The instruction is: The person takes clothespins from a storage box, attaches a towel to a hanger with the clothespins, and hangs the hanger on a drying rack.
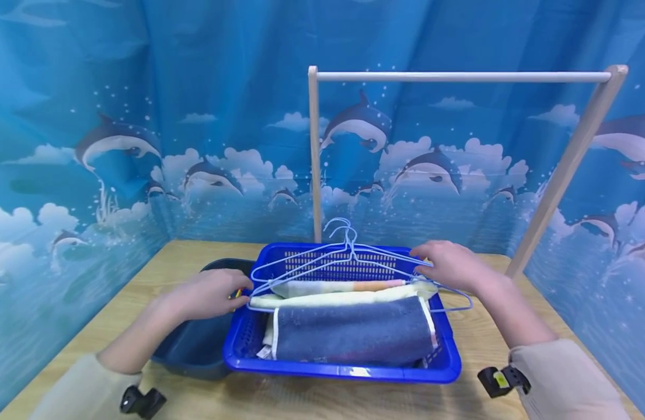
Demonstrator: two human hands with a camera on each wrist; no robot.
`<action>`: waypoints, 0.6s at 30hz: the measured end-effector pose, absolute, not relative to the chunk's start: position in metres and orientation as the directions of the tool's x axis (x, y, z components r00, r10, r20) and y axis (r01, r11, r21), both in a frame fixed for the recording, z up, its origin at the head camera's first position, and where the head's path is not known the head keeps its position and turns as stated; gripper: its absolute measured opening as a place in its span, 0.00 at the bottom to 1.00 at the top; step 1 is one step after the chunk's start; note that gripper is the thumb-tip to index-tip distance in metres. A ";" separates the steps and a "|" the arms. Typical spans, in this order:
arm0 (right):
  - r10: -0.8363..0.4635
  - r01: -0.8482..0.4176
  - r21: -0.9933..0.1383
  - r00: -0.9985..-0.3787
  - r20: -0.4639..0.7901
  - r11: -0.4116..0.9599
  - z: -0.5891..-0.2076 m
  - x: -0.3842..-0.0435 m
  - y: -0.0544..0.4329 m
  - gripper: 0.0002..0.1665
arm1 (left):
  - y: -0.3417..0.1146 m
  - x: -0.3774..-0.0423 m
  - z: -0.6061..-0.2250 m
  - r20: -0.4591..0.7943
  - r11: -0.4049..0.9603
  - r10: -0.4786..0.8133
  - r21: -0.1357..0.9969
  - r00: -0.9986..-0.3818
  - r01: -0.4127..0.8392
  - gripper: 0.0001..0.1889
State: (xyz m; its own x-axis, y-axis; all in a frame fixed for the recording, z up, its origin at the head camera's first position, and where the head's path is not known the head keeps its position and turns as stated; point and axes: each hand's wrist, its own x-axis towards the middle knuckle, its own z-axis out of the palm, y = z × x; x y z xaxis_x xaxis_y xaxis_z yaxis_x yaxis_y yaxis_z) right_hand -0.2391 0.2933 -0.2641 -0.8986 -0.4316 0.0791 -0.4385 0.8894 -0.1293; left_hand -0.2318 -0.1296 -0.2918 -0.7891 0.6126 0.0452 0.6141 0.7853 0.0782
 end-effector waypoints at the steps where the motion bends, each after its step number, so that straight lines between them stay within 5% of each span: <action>1: -0.438 -0.445 -0.123 -0.895 0.077 0.887 -0.264 -0.240 0.292 0.20 | -0.129 -0.230 -0.293 0.043 0.787 0.612 0.068 -0.790 0.613 0.07; 18: -0.474 -0.466 -0.140 -0.880 -0.032 0.874 -0.268 -0.256 0.278 0.17 | -0.136 -0.215 -0.298 0.058 0.782 0.621 0.025 -0.782 0.623 0.10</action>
